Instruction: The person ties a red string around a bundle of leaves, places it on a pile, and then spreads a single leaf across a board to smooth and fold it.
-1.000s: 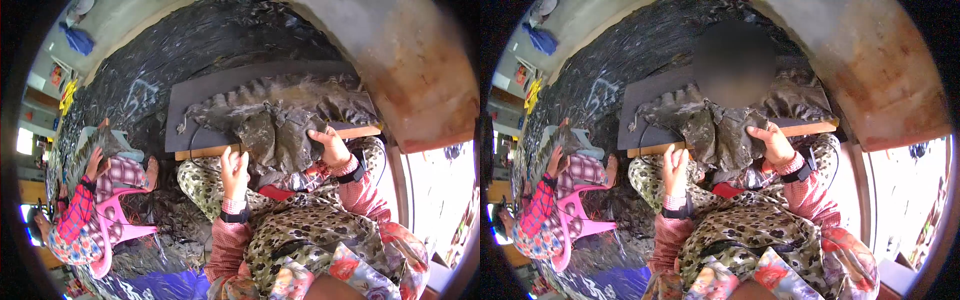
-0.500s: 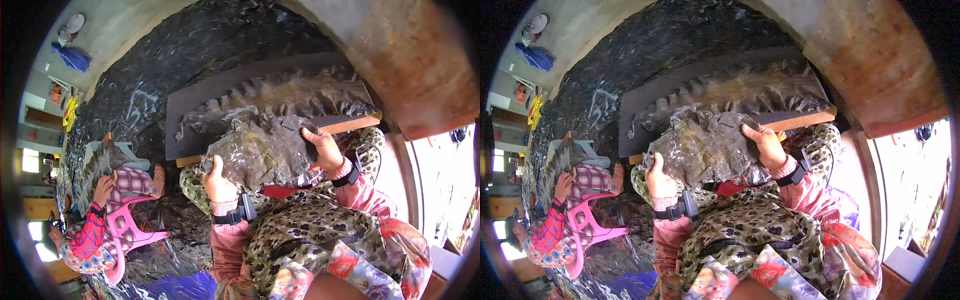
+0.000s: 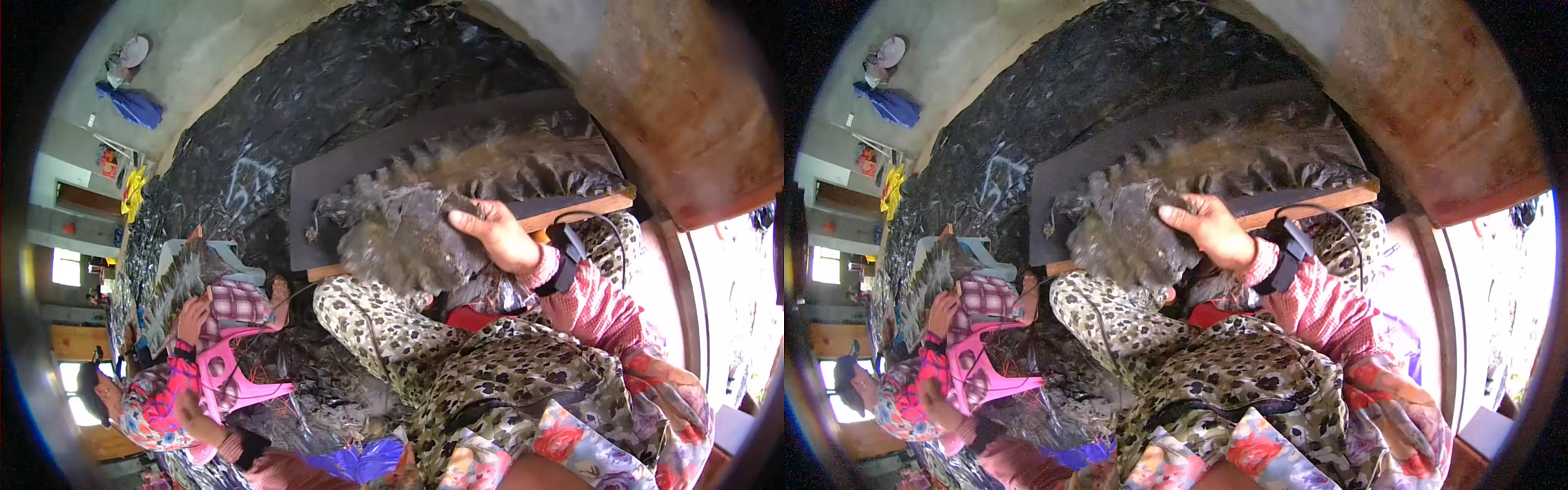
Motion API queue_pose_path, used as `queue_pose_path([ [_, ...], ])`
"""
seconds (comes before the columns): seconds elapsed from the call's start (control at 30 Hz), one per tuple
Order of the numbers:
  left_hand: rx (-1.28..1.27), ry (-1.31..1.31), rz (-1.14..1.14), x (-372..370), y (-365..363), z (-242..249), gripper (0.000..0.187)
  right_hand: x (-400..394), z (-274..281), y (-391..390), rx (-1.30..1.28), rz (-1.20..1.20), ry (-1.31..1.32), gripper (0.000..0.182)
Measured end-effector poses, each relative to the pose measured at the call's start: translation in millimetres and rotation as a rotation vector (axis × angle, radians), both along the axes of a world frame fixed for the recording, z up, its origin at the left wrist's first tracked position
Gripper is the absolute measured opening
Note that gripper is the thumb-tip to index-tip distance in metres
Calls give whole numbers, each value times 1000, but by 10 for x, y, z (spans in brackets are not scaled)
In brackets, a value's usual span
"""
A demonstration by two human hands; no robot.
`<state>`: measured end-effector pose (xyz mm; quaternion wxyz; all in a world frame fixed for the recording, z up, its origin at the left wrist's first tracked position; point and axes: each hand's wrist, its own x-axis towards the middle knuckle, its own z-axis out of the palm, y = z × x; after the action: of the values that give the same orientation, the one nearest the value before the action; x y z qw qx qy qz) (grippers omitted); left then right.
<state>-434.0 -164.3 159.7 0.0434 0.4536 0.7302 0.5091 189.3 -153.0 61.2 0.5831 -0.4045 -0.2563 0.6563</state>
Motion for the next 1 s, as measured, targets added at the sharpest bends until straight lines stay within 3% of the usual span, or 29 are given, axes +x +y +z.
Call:
queue_pose_path([
  [0.03, 4, 188, 49, 102, -104, 235, 27, 57, -69, 103, 7, 4, 37, 31],
  [0.07, 4, 190, 55, 188, -119, 273, 27, 131, -10, 192, 12, 6, 50, 30],
  [0.13, -3, 482, -17, 360, -95, 272, 25, 307, -43, 403, -49, -60, 134, 28],
  [0.17, 16, 518, -117, 376, -47, 52, 25, 471, -163, 504, -57, -107, 44, 28],
  [0.2, -2, 428, -250, 501, 39, -187, 26, 667, -312, 590, -61, -159, -46, 28],
  [0.23, -27, -80, -390, 715, 86, -414, 24, 852, -435, 655, -120, -231, -310, 28],
  [0.27, -265, 503, -326, 1592, 142, -281, 23, 1040, -498, 667, -186, -307, -575, 30],
  [0.3, -205, 535, -440, 1992, 215, -444, 21, 1195, -460, 627, -201, -260, -675, 34],
  [0.37, -199, 323, -671, 2871, 344, -645, 20, 1325, -454, 593, -258, -308, -681, 34],
  [0.4, -227, 154, -832, 3177, 428, -789, 22, 1384, -474, 598, -307, -335, -677, 33],
  [0.47, -426, 65, -978, 3916, 543, -833, 26, 1499, -519, 627, -296, -313, -674, 35],
  [0.53, -124, 476, -1170, 4359, 758, -1008, 28, 1466, -380, 600, -235, -361, -590, 35],
  [0.6, -133, 536, -1181, 4797, 825, -1010, 29, 1575, -537, 639, -263, -416, -675, 36],
  [0.67, -228, 600, -1250, 5166, 923, -1029, 35, 1632, -628, 611, -289, -450, -1009, 38],
  [0.73, -208, 753, -1224, 5461, 1065, -1272, 38, 1704, -686, 608, -316, -447, -1115, 46],
  [0.8, -284, 816, -1256, 5598, 1182, -1457, 44, 1718, -620, 599, -387, -333, -1471, 48],
  [0.9, -621, 831, -1248, 5619, 1322, -1719, 56, 1717, -514, 490, -465, -258, -1560, 48],
  [1.0, -542, 832, -1267, 5544, 1313, -1814, 57, 1752, -482, 421, -495, -254, -1548, 45],
])
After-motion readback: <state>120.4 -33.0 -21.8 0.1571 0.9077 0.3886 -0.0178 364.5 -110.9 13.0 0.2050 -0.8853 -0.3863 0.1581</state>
